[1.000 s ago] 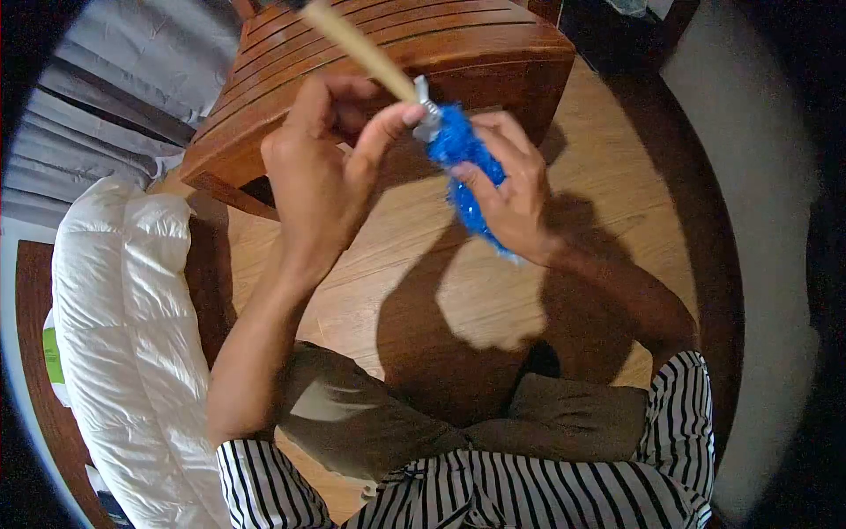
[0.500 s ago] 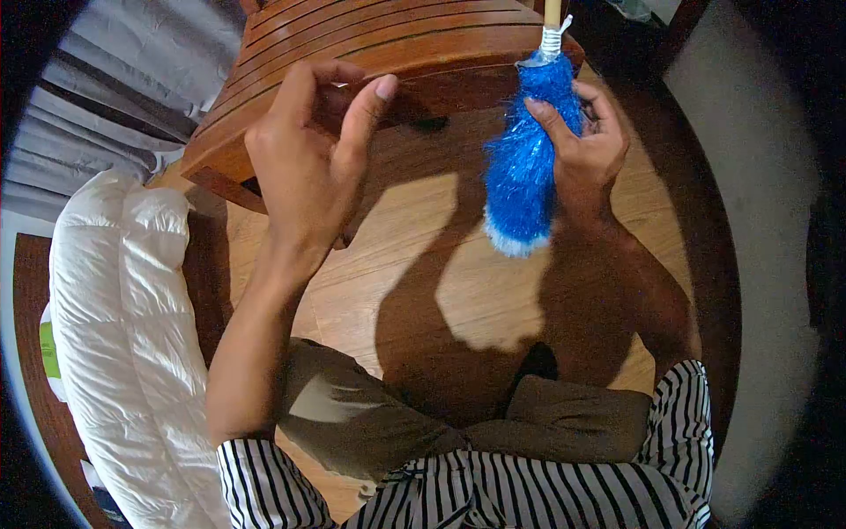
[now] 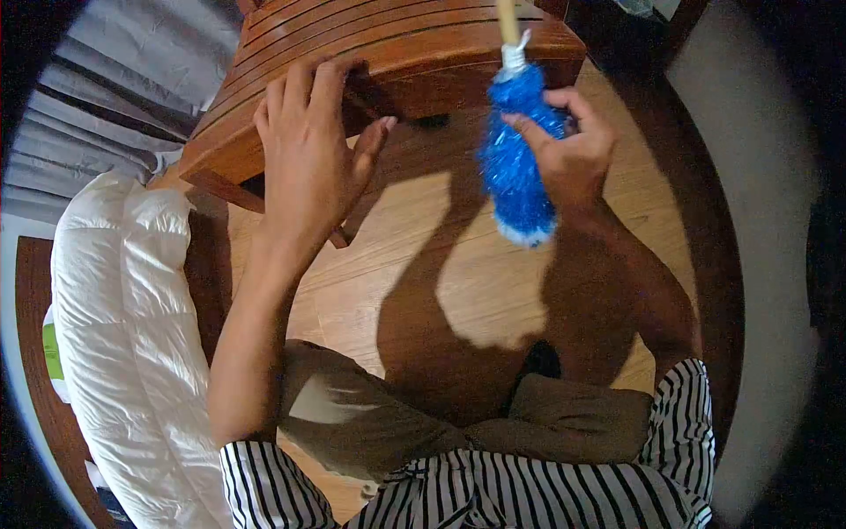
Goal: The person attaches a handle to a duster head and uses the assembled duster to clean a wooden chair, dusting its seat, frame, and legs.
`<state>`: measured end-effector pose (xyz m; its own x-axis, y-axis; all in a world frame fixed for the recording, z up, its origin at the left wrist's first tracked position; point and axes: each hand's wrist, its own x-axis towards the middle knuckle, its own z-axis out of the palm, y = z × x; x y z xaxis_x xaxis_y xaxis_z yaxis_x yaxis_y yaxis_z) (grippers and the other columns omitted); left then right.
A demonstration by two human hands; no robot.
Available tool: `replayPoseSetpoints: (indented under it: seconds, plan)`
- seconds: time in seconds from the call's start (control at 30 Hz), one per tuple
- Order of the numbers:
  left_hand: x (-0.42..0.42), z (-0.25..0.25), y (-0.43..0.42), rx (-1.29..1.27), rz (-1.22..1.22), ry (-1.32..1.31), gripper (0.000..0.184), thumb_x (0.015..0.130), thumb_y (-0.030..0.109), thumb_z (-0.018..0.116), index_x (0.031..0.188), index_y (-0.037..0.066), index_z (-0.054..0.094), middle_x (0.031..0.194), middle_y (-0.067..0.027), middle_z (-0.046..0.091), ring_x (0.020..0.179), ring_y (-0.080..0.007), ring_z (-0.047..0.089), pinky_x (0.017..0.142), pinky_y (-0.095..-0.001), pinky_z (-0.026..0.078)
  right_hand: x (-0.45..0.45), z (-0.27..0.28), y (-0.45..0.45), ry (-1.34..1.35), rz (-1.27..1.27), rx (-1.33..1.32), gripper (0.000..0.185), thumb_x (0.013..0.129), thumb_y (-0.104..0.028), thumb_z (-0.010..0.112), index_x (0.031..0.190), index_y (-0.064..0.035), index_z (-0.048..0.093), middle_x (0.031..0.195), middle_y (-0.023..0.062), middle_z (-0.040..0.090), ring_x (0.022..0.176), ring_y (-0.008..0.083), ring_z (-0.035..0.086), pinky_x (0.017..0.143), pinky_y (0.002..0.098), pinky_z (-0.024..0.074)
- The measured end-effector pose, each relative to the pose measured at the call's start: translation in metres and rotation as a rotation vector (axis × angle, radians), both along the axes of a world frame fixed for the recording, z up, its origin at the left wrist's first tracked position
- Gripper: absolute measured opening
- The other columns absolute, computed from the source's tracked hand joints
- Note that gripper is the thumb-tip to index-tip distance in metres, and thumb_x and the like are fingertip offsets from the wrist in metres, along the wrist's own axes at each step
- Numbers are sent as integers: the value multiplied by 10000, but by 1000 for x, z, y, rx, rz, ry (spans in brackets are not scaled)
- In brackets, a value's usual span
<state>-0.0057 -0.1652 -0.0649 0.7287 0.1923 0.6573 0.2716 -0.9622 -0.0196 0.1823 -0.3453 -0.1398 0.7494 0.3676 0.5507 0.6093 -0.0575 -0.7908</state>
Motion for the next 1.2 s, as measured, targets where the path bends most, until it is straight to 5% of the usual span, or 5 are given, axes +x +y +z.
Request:
replayPoseSetpoints:
  seconds: [0.23, 0.47, 0.67, 0.97, 1.2]
  plan:
    - [-4, 1, 2, -44, -23, 43, 593, 792, 188, 813, 1317, 100, 552, 1232, -136, 552, 1174, -356, 505, 996, -499, 377, 1, 16, -6, 41, -3, -56, 369, 752, -129, 861, 1066, -21, 700, 932, 119, 748, 801, 149, 697, 732, 315, 569]
    - [-2, -4, 3, -24, 6, 48, 609, 786, 183, 813, 1327, 103, 546, 1223, -135, 546, 1173, -361, 499, 1001, -507, 379, 24, 30, -8, 4, -5, 234, 433, 762, -53, 861, 1153, 9, 685, 990, 86, 743, 813, 135, 688, 758, 305, 578]
    - [-1, -3, 2, 5, 18, 50, 602, 798, 219, 812, 1325, 100, 547, 1187, -153, 547, 1163, -370, 503, 997, -509, 386, 16, 28, -10, 143, 22, 83, 415, 718, -95, 906, 1068, 3, 706, 940, 101, 738, 810, 141, 685, 731, 304, 569]
    - [0, -5, 3, 28, 29, 62, 598, 829, 281, 804, 1331, 85, 544, 1167, -167, 561, 1158, -388, 515, 997, -506, 395, 35, 2, -5, -116, -75, -100, 397, 671, -191, 951, 867, -24, 649, 795, 84, 696, 700, 129, 633, 649, 309, 531]
    - [0, -5, 4, 37, 26, 69, 613, 817, 272, 809, 1333, 75, 541, 1164, -169, 566, 1153, -390, 518, 995, -502, 399, 34, -19, 2, 115, 82, -22, 344, 697, -189, 921, 880, -32, 677, 757, 76, 713, 656, 149, 646, 637, 339, 542]
